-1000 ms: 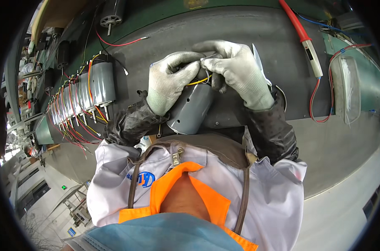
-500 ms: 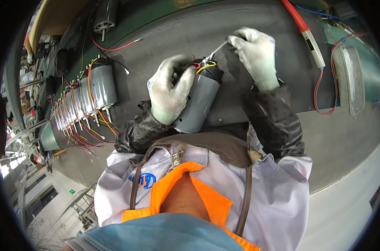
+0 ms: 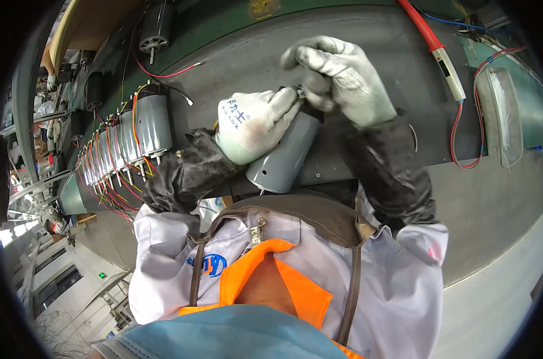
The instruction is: Connecting and organizing wires on small electronic motors at an assembly station.
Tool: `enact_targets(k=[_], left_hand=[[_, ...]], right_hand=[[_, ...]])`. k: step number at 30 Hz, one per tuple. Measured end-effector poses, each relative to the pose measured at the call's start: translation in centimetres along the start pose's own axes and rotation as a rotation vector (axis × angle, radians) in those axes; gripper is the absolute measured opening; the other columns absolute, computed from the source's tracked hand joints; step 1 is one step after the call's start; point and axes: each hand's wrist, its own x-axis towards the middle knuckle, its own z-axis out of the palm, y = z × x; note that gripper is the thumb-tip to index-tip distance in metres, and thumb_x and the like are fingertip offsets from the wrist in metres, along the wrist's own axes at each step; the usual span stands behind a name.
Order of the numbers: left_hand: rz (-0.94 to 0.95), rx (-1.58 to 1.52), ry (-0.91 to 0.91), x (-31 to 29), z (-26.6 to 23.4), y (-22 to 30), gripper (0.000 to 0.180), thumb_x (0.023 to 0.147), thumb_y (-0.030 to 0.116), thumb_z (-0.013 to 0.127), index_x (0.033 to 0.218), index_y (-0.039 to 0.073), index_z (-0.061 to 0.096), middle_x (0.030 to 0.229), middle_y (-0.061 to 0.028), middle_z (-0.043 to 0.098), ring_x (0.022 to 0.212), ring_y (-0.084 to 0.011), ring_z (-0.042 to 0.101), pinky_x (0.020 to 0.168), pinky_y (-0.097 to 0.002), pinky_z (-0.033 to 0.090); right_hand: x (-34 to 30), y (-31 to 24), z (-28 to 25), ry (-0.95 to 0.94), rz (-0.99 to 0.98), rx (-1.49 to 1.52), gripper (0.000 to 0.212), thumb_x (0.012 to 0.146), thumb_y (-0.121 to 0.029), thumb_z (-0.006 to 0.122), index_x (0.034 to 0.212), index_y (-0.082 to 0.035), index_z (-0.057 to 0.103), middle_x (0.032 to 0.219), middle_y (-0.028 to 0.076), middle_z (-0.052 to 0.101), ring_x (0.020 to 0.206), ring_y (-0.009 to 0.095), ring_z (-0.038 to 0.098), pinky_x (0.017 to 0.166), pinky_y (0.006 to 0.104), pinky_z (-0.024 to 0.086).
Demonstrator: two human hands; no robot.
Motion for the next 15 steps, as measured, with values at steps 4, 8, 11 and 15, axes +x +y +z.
enact_targets(k=[4,8,11,15], left_hand=[[0.246,0.138,-0.144,-0.1,-1.3,-0.8,0.02,0.085,0.018,0.062,0.103,0.01,0.063,0.066,-0.0078,0.065,0.054,-0.0271,0.066,0.046,-0.0428,0.051],[0.388,0.091,-0.225,0.3,-1.3,-0.4,0.028,0.083,0.019,0.062,0.11,0.009,0.061,0.065,-0.0066,0.063,0.051,-0.0272,0.064,0.045,-0.043,0.05],[0.349,0.05,-0.257,-0.7,-1.0,0.4,0.031,0.084,0.02,0.063,0.112,0.008,0.061,0.068,-0.0066,0.064,0.053,-0.0275,0.064,0.046,-0.0428,0.05],[0.191,0.019,-0.192,-0.7,-2.0,-0.6,0.032,0.086,0.024,0.065,0.113,0.006,0.064,0.078,-0.0082,0.066,0.065,-0.0274,0.067,0.053,-0.0416,0.053]], right_hand=[[-3.8,-0.4,0.8,0.006,0.125,-0.098,0.025,0.101,-0.016,0.056,0.101,0.007,0.065,0.072,0.001,0.06,0.055,0.007,0.054,0.046,0.0198,0.039],[0.4,0.2,1.2,-0.05,0.079,-0.128,0.024,0.1,-0.017,0.057,0.104,0.005,0.066,0.076,0.001,0.06,0.06,0.006,0.055,0.052,0.0209,0.043],[1.7,0.0,1.5,-0.136,0.008,-0.187,0.024,0.099,-0.017,0.059,0.106,0.004,0.067,0.082,0.002,0.062,0.068,0.007,0.059,0.059,0.022,0.048],[-0.9,-1.7,-0.4,0.057,0.004,-0.345,0.022,0.098,-0.013,0.06,0.113,0.002,0.067,0.1,0.005,0.066,0.083,0.01,0.066,0.072,0.0229,0.053]])
